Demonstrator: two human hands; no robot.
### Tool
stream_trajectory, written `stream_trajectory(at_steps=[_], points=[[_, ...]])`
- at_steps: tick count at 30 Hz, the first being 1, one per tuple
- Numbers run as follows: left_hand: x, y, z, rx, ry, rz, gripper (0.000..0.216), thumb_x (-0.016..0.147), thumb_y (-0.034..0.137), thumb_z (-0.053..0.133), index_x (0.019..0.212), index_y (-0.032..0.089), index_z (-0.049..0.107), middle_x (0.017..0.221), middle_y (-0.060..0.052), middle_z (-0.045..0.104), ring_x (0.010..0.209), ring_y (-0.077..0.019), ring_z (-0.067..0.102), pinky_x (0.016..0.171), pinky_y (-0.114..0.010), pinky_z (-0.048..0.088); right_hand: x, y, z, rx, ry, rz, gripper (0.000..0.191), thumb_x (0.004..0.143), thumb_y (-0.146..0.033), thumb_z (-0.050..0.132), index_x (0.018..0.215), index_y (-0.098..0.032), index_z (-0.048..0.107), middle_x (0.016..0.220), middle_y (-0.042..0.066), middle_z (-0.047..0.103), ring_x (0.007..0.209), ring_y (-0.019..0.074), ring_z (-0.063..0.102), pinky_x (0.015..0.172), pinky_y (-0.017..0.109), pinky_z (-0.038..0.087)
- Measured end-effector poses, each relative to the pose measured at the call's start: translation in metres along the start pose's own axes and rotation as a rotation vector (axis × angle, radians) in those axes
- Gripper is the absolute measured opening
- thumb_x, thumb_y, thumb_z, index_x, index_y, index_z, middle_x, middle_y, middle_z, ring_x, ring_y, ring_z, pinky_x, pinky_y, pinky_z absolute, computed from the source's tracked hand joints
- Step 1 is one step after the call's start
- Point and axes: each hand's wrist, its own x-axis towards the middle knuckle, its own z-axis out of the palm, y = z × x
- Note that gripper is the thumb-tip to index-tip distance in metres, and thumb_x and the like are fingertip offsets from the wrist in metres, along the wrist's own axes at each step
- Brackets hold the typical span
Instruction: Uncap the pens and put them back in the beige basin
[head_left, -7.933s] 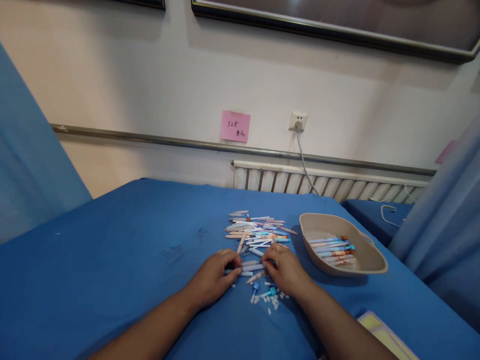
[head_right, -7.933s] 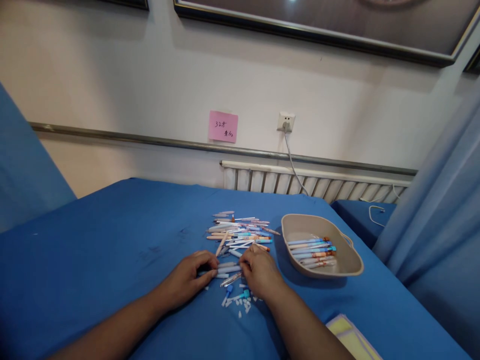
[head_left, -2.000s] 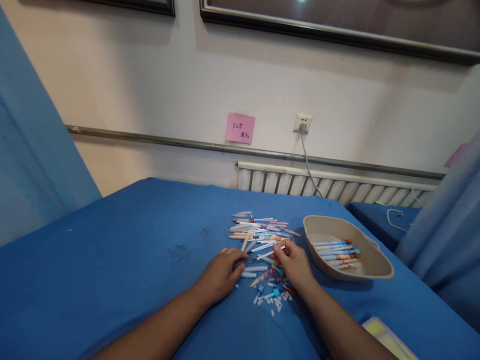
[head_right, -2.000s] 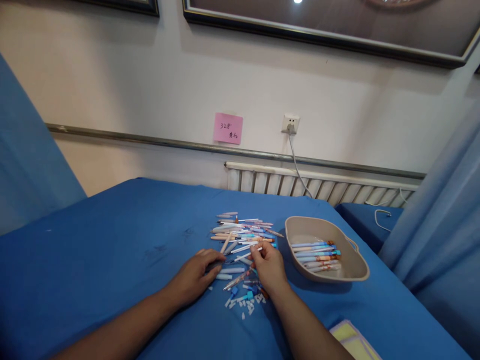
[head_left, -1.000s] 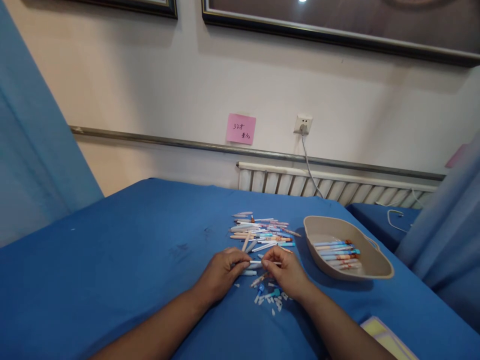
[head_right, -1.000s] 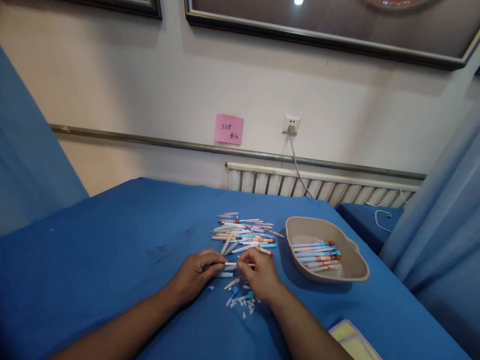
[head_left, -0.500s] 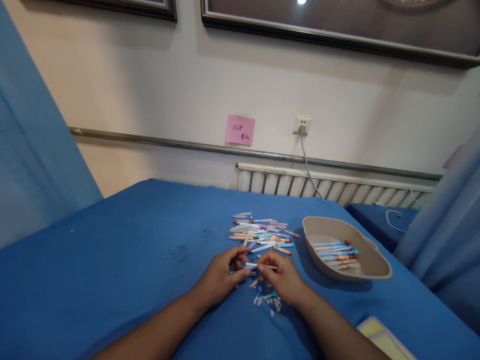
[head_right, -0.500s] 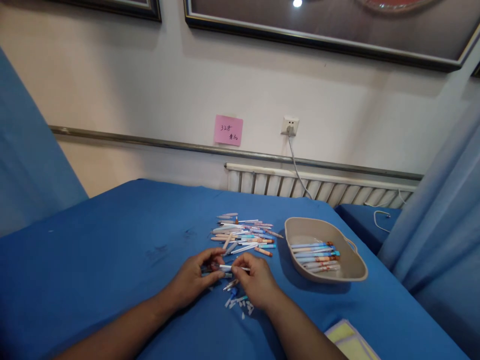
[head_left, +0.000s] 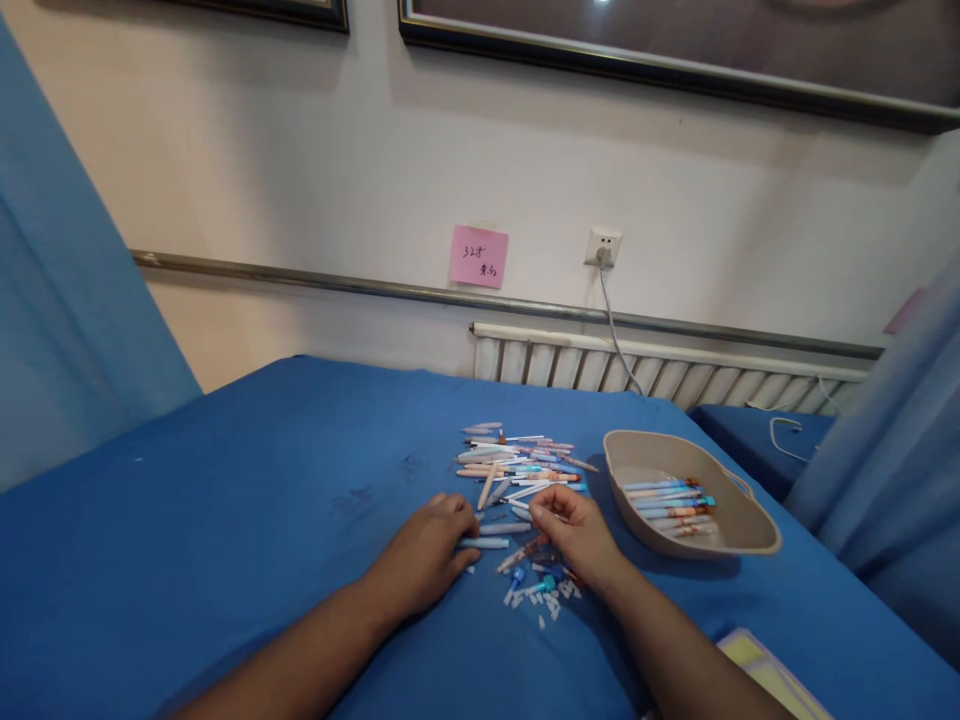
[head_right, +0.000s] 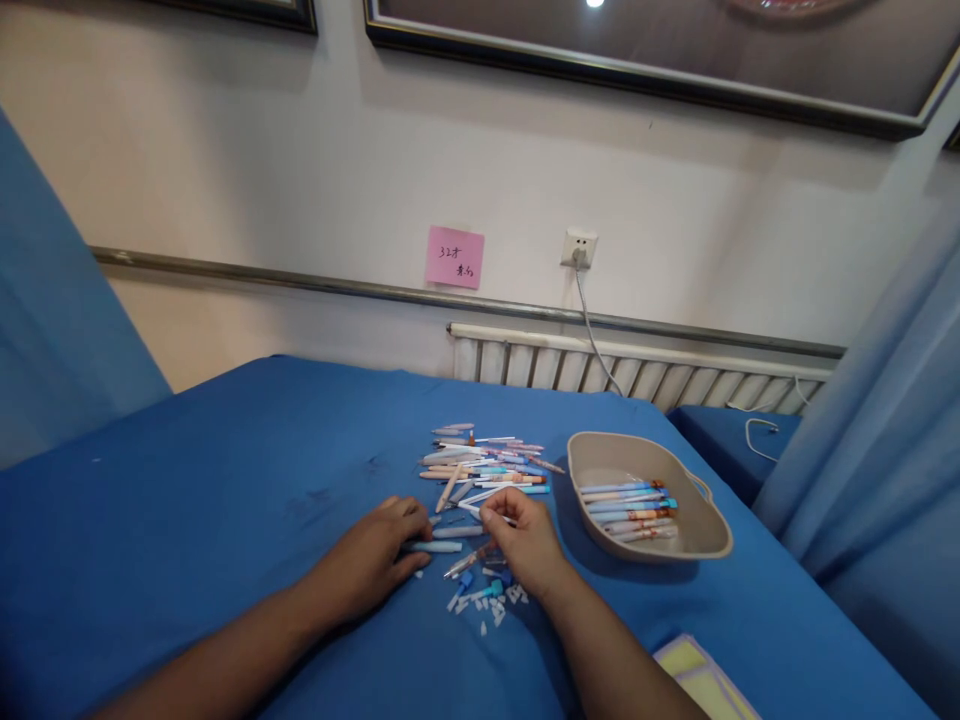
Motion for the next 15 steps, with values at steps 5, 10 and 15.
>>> stream_trajectory(at_steps=[5,10,15], points=[[0.000,-0.001,0.001,-0.024,0.033,0.028,0.004,0.080,0.021,0.058,0.083,0.021,0.060,0.089,-0.003,0.060,0.087,-0.0214,0.052,0.073,-0.028,0.037,0.000,-0.005,0.000,-0.009,0.000,-0.001,0.031,0.072,-0.048,0.062,0.069,-0.017,0.057,0.058,-0.003,0.052,0.050,0.0096,0.047,0.052,0.023,0.042],[0.002,-0.006,-0.001,-0.118,0.145,-0.043,0.013,0.086,0.029,0.049,0.087,0.021,0.060,0.084,-0.002,0.061,0.082,-0.0204,0.054,0.073,-0.028,0.038,-0.001,-0.013,-0.004,0.016,0.033,-0.012,0.031,0.071,-0.047,0.064,0.068,-0.017,0.056,0.058,-0.003,0.052,0.051,0.0097,0.047,0.051,0.023,0.043],[0.007,-0.012,-0.003,-0.257,0.242,-0.077,0.015,0.087,0.029,0.046,0.090,0.021,0.059,0.087,-0.001,0.063,0.084,-0.0193,0.056,0.076,-0.028,0.041,-0.001,-0.016,-0.008,-0.048,0.054,-0.029,0.029,0.072,-0.045,0.062,0.068,-0.017,0.056,0.057,-0.003,0.052,0.050,0.0096,0.047,0.051,0.023,0.041]])
